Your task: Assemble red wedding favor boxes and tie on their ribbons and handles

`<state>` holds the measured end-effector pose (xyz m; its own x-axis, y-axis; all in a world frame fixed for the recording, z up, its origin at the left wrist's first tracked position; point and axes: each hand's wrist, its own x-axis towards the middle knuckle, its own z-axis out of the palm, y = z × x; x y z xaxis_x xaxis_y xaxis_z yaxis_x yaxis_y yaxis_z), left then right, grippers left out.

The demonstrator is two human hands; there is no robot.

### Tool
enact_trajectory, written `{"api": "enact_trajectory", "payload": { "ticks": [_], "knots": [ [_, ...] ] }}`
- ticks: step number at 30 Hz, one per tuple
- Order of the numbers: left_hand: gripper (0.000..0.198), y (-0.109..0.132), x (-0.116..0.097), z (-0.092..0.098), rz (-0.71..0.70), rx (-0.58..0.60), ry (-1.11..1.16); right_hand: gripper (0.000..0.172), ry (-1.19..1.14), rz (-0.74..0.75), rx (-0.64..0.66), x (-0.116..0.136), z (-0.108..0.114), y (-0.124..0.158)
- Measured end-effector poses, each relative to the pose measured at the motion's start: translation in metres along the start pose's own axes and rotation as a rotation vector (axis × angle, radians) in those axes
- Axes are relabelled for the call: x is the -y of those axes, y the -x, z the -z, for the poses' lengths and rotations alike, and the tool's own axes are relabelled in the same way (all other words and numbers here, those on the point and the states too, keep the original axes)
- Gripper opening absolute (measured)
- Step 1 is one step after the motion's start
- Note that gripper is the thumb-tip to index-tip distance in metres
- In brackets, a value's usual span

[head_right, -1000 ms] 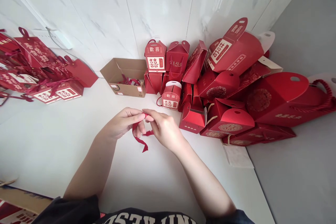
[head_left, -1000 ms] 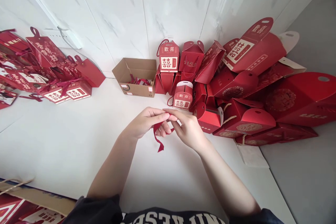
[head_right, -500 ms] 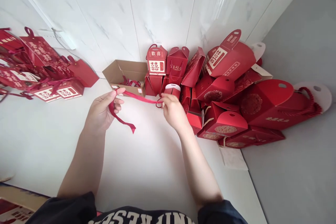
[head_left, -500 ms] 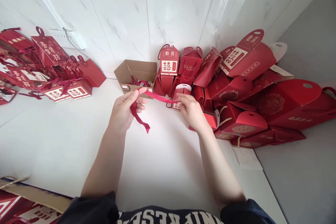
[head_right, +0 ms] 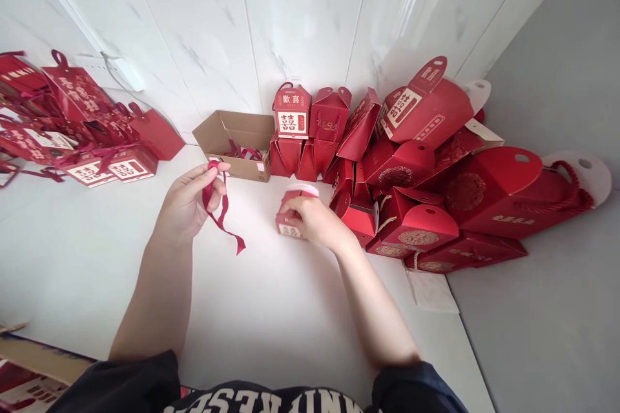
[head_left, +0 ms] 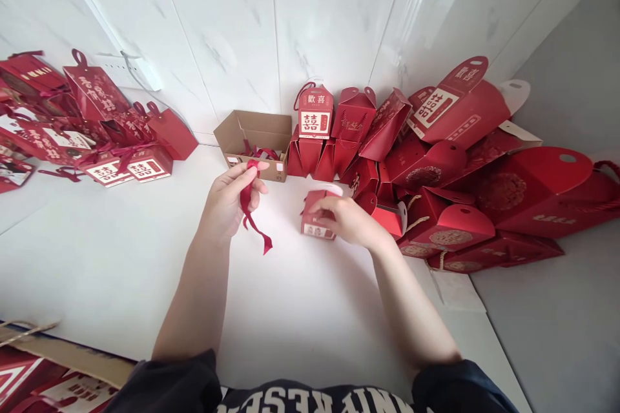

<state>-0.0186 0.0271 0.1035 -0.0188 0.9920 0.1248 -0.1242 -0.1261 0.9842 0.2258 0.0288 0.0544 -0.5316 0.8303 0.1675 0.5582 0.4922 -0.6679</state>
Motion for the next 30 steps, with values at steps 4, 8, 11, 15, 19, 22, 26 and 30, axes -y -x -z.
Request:
{"api": "enact_trajectory", "payload": {
  "ticks": [4,8,11,15,19,22,26,30],
  "knots": [
    [0.04,0.005,0.001,-0.003,0.086,0.159,-0.373,0.018,-0.038,0.001,0.165,0.019,0.007,0.025],
    [0.036,0.01,0.007,-0.012,0.201,0.504,-0.764,0.032,0.126,-0.054,0.135,0.027,0.005,0.034],
    [0.035,0.014,0.015,-0.018,0.216,0.642,-0.895,0.024,0.298,-0.165,0.106,0.03,-0.002,0.034],
    [0.038,0.015,0.028,-0.022,0.258,0.649,-0.934,0.012,0.446,-0.323,0.17,0.034,-0.005,0.033],
    [0.045,0.011,0.039,-0.021,0.403,0.692,-0.834,0.028,0.527,-0.394,0.17,0.035,-0.002,0.03],
    [0.046,0.008,0.038,-0.022,0.287,0.576,-0.831,0.033,0.508,-0.379,0.055,0.033,0.004,0.03],
    [0.043,0.011,0.028,-0.03,0.066,0.318,-0.873,0.036,0.38,-0.267,-0.255,0.033,0.009,0.033],
    [0.042,0.018,0.024,-0.043,-0.031,0.135,-0.886,0.034,0.329,-0.1,-0.456,0.04,0.003,0.036]
  ]
}}
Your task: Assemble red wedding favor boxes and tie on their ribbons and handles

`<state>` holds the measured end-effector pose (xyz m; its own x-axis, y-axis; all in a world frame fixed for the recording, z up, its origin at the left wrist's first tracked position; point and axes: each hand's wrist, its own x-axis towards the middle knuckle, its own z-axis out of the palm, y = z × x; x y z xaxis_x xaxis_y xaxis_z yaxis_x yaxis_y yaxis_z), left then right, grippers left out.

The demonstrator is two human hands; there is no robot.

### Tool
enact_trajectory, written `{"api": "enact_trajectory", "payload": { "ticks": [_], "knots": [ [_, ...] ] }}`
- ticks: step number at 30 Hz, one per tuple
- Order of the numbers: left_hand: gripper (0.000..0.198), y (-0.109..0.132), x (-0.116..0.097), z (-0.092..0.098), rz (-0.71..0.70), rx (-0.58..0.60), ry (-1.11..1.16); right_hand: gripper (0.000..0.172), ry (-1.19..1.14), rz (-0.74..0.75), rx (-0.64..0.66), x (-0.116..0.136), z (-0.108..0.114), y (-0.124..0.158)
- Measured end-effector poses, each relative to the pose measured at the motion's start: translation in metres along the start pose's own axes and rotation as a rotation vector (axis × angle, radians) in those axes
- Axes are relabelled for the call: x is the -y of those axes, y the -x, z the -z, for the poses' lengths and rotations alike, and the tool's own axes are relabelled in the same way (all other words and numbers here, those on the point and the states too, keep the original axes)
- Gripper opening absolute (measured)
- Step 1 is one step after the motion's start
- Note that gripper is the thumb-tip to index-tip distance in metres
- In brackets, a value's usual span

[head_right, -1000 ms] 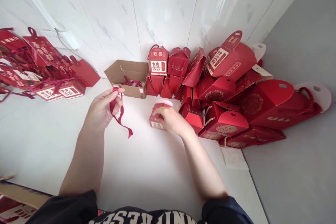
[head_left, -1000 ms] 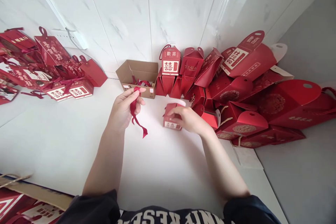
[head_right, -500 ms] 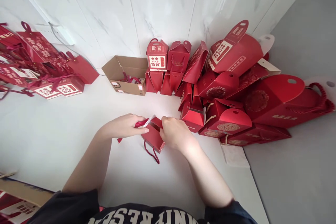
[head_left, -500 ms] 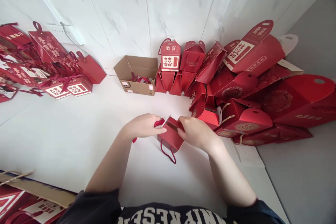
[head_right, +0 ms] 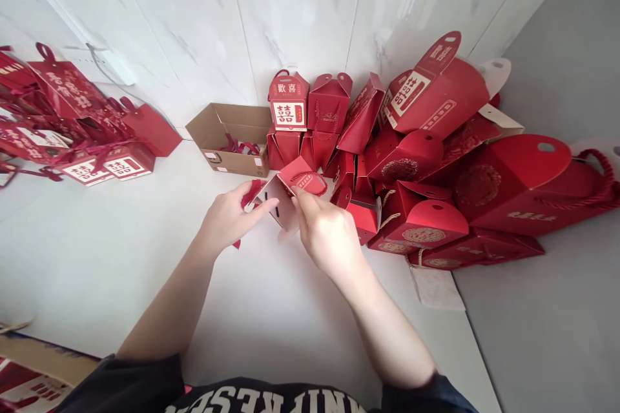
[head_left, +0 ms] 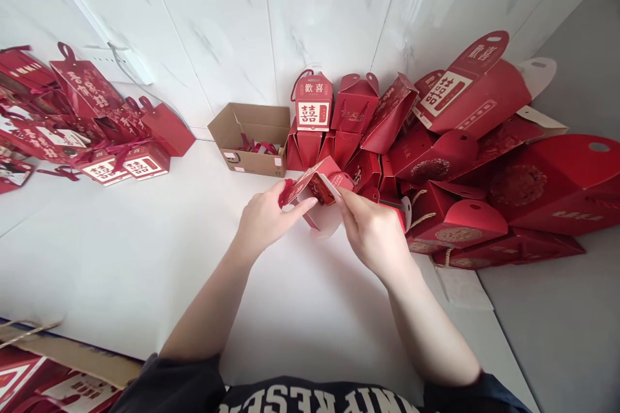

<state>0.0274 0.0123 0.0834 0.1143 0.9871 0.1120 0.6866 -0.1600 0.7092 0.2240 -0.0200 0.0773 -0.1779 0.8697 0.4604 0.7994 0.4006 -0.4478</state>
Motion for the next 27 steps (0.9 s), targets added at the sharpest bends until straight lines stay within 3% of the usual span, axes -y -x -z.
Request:
{"api": "enact_trajectory", "payload": {
  "ticks": [3,6,9,12,16,18,21,25,27],
  "knots": [
    [0.04,0.0,0.0,-0.003,0.028,-0.017,-0.012,0.037,0.013,0.036,-0.042,0.002,-0.002,0.002],
    [0.035,-0.002,0.005,0.001,0.081,0.017,0.067,0.037,-0.03,-0.02,-0.05,-0.004,0.0,-0.001],
    [0.031,0.0,0.004,0.009,0.041,-0.01,0.111,0.036,-0.066,-0.051,-0.064,-0.011,0.004,-0.003],
    [0.03,0.009,-0.003,0.015,-0.087,-0.121,-0.082,0.034,-0.078,0.004,-0.136,-0.01,0.006,-0.001],
    [0.028,0.022,-0.01,0.019,-0.278,-0.376,-0.412,0.029,-0.067,0.086,-0.35,-0.003,0.006,0.004],
    [0.027,0.024,-0.009,0.018,-0.295,-0.441,-0.493,0.028,-0.082,0.049,-0.347,0.0,0.005,0.004],
    [0.032,0.022,-0.007,0.017,-0.276,-0.366,-0.575,0.031,-0.114,0.018,-0.212,0.001,0.004,0.002],
    [0.031,0.019,-0.006,0.017,-0.254,-0.357,-0.592,0.03,-0.111,-0.015,-0.251,0.0,0.005,0.002],
    [0.031,0.017,-0.006,0.019,-0.207,-0.319,-0.578,0.032,-0.149,-0.04,-0.191,-0.001,0.006,0.001]
  ]
}}
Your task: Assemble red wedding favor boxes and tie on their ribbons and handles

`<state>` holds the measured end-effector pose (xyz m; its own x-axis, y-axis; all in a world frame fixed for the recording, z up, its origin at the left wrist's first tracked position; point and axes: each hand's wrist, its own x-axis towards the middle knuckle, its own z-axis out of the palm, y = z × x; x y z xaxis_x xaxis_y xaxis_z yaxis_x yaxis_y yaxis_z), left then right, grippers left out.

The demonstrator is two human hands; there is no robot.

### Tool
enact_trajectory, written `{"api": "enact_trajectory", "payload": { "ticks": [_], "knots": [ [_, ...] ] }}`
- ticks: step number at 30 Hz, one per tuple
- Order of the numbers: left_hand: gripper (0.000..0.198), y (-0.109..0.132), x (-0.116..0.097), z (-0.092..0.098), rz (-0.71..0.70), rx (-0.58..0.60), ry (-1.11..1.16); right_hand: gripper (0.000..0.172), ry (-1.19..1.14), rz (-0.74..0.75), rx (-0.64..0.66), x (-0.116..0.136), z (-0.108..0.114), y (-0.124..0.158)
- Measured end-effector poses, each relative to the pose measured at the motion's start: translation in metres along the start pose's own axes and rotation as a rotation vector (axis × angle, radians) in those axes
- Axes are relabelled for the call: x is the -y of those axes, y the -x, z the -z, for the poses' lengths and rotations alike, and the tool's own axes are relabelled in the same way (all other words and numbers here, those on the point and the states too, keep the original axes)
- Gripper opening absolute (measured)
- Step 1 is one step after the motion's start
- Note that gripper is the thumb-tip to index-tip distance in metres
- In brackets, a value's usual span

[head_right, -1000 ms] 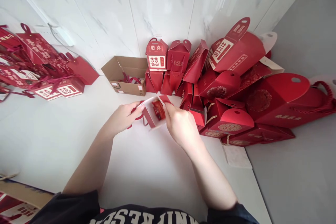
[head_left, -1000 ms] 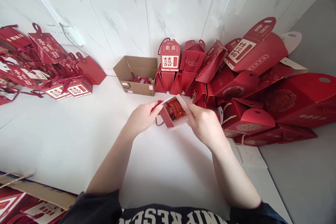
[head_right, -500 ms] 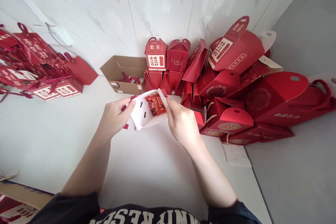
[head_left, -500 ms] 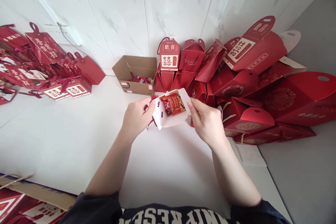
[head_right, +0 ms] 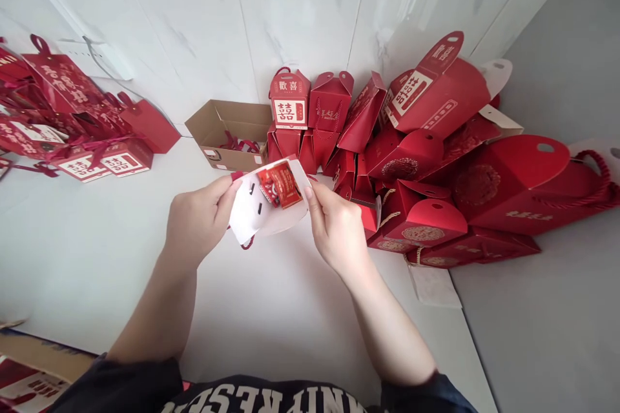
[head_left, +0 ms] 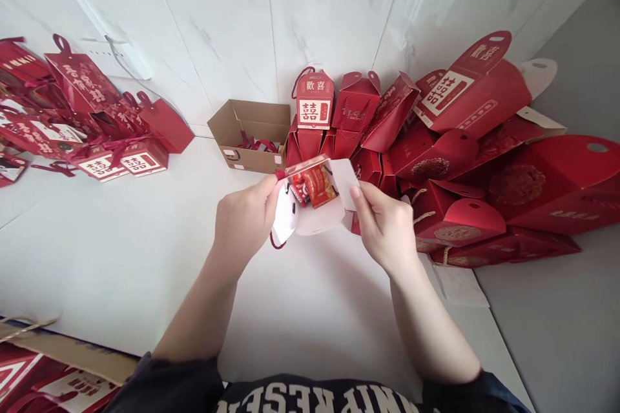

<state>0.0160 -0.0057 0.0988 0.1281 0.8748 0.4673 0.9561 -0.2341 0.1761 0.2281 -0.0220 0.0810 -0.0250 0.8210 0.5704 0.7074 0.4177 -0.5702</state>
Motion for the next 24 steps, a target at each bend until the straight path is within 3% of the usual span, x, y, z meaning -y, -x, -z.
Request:
{"api": "enact_trajectory", "payload": {
  "ticks": [8,12,14,24],
  "knots": [
    [0.035,-0.006,0.003,0.003,0.072,0.249,0.088,0.034,0.043,-0.071,0.228,-0.009,-0.006,-0.004],
    [0.044,-0.012,0.01,-0.009,0.152,0.673,0.268,0.031,0.274,-0.056,0.547,-0.014,-0.018,-0.005],
    [0.045,-0.014,0.014,-0.015,0.21,0.861,0.309,0.027,0.335,-0.034,0.639,-0.014,-0.023,-0.005],
    [0.03,-0.02,0.025,-0.001,0.101,1.122,0.478,0.025,0.257,-0.032,0.658,-0.012,-0.018,-0.004]
  ]
}}
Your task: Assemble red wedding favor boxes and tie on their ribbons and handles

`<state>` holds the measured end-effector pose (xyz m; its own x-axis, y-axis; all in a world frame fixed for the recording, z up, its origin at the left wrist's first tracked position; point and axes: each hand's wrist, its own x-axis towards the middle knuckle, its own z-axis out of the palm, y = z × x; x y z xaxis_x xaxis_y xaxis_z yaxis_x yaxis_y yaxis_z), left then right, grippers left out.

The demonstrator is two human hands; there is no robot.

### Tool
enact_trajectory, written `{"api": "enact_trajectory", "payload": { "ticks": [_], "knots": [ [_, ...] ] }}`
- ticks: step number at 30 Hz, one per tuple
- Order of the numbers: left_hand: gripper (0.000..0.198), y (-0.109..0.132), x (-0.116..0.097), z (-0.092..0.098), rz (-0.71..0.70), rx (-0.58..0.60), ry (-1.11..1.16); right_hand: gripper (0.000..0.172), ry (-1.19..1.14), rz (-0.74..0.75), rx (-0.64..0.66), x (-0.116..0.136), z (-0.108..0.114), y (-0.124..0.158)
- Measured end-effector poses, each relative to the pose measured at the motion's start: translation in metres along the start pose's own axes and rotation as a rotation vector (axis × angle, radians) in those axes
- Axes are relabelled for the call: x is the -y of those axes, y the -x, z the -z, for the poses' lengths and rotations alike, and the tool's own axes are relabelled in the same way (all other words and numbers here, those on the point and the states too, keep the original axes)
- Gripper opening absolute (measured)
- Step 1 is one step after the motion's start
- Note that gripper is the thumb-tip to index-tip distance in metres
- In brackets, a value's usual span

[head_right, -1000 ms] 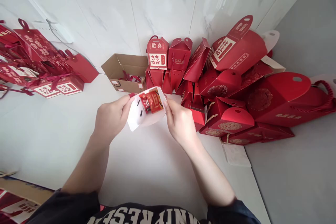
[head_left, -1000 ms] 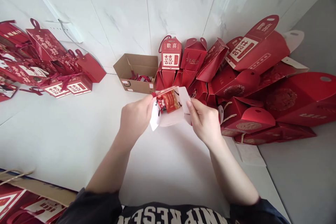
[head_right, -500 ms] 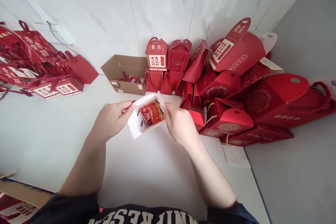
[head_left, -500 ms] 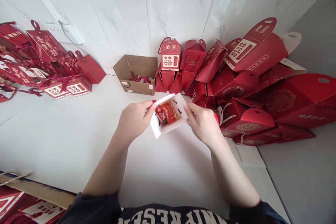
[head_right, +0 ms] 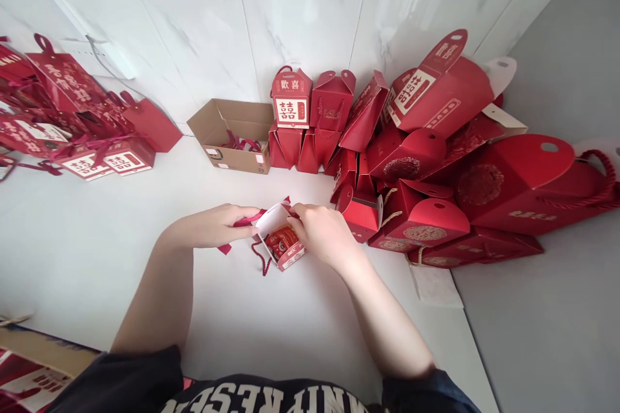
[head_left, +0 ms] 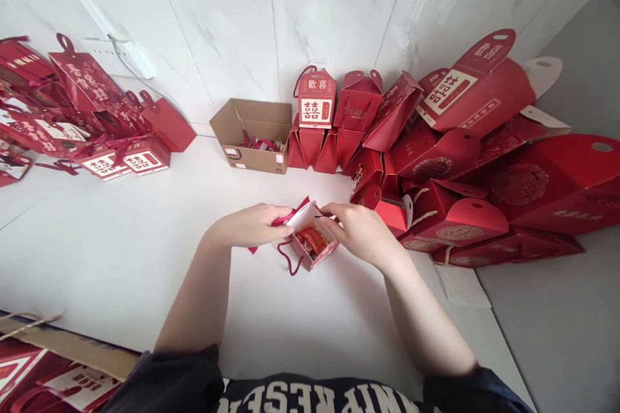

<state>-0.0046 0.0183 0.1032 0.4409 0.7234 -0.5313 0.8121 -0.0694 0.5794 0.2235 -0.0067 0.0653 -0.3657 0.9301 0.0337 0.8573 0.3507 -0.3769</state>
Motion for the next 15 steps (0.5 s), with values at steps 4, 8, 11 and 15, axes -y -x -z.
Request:
{"api": "enact_trajectory", "payload": {
  "ticks": [4,8,11,15],
  "knots": [
    [0.03,-0.003,0.003,0.001,-0.061,0.01,-0.037,0.029,-0.02,0.063,0.021,-0.002,-0.005,-0.003],
    [0.039,-0.014,-0.003,-0.01,-0.002,-0.045,-0.046,0.048,-0.11,0.087,0.089,-0.002,-0.006,-0.006],
    [0.036,-0.022,-0.005,-0.017,0.013,-0.055,-0.045,0.057,-0.288,0.111,0.199,0.001,-0.007,-0.007],
    [0.026,-0.027,0.003,-0.016,0.02,-0.06,-0.046,0.046,-0.307,0.109,0.192,0.004,-0.009,-0.008]
  ]
}}
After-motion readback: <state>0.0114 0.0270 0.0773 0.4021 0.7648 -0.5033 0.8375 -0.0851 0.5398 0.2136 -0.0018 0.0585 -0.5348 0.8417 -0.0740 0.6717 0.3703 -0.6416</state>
